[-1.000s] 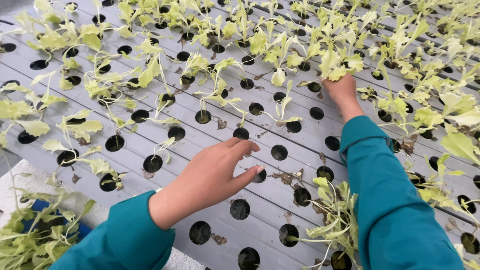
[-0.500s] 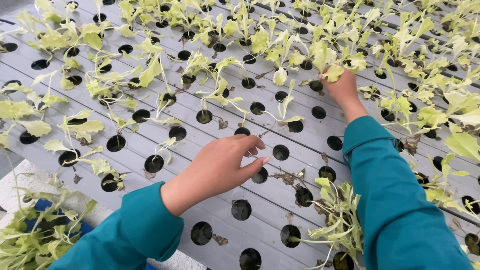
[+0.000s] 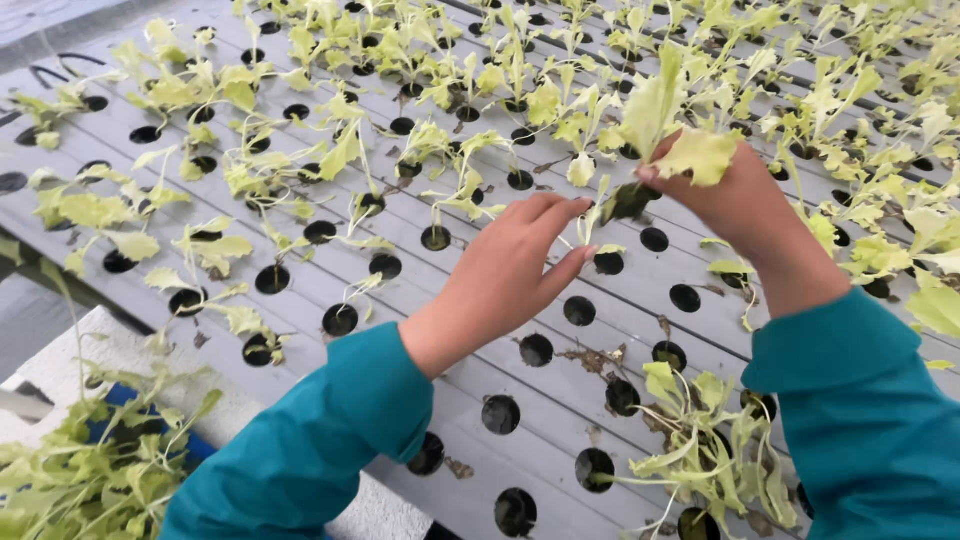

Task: The person harvests small leafy plants from a hydroponic tray by hand, pulling them from the holes and placing them onto a blue mat. The person continues to pull plants from the tray and arrange them on the mat throughout the video.

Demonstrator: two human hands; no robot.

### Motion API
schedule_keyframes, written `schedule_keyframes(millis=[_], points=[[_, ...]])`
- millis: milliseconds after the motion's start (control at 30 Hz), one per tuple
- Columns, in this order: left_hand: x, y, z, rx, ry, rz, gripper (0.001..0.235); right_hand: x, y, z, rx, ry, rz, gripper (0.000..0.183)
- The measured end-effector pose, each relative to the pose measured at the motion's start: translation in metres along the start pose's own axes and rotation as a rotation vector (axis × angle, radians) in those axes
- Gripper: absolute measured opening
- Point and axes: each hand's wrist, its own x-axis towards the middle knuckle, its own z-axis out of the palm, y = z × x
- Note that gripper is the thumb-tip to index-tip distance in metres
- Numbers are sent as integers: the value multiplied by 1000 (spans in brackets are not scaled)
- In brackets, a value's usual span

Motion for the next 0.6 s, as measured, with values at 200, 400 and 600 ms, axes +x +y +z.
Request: schedule_keyframes(millis=[200,400,600], points=[[-23,13,-25,-40,74,-33,26,-56,-51,18,117,-203,-133,14],[-59,14,-46,36,178,-80,13,-66,-63,49,137,-220,-244,22],[-85,18,-59,137,254,-67,7,-86,-79,71,268,-263,-316,17]])
